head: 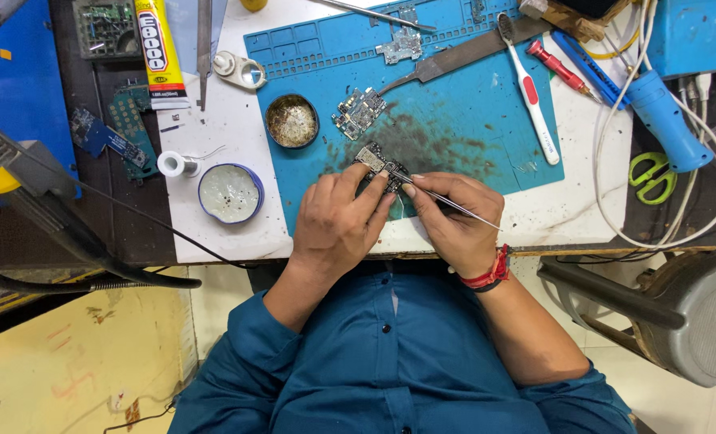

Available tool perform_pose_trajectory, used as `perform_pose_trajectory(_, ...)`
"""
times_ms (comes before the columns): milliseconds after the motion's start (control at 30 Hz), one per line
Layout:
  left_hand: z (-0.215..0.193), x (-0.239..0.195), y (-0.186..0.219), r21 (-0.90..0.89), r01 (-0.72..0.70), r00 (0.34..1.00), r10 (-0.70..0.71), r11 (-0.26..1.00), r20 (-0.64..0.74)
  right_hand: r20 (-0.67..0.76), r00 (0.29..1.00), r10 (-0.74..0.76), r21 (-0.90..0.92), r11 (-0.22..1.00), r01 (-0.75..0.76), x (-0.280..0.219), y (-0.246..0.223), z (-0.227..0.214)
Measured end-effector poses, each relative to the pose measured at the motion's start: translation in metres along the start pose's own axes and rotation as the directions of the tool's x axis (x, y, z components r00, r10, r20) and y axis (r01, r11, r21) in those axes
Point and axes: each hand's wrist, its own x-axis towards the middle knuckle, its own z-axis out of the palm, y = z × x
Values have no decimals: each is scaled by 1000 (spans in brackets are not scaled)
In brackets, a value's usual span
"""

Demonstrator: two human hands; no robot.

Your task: The person uses a hot air gun and tweezers to heat and remove small components from a circuit board. They repeatedly apply heat, scrape with a tool, and reposition the board on a blue mat while handling solder and flux.

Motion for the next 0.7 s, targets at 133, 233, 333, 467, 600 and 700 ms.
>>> perform_pose_trajectory(133, -1, 0, 0, 1, 1, 1000, -1, 1000, 3, -3, 1000, -12, -10, 1000, 12, 0, 0, -1)
perform_pose_trajectory(233, -1, -1, 0, 0, -1, 1000, 1, 1000, -3, -3, 1000, -21, -4, 1000, 21, 0, 0, -1)
perform_pose_trajectory(333, -2, 0, 1, -2, -11, 1000, 11, 1000, -15, -7, 1000, -15, 3, 1000, 15, 0, 1, -1)
perform_pose_trajectory(467, -4, 0, 1, -29, -11, 999, 10, 1000, -32, -14, 999, 44, 71, 997, -43, -2, 3, 0)
perform_pose_trajectory(600, -6, -10, -5, -187, -19, 995, 0, 982, -102, -39, 998, 54, 81, 995, -51, -4, 4, 1)
perform_pose_trajectory(700, -18, -35, -15, -300, 0, 982, -57, 954, -180, -59, 996, 69, 84, 994, -63, -4, 5, -1)
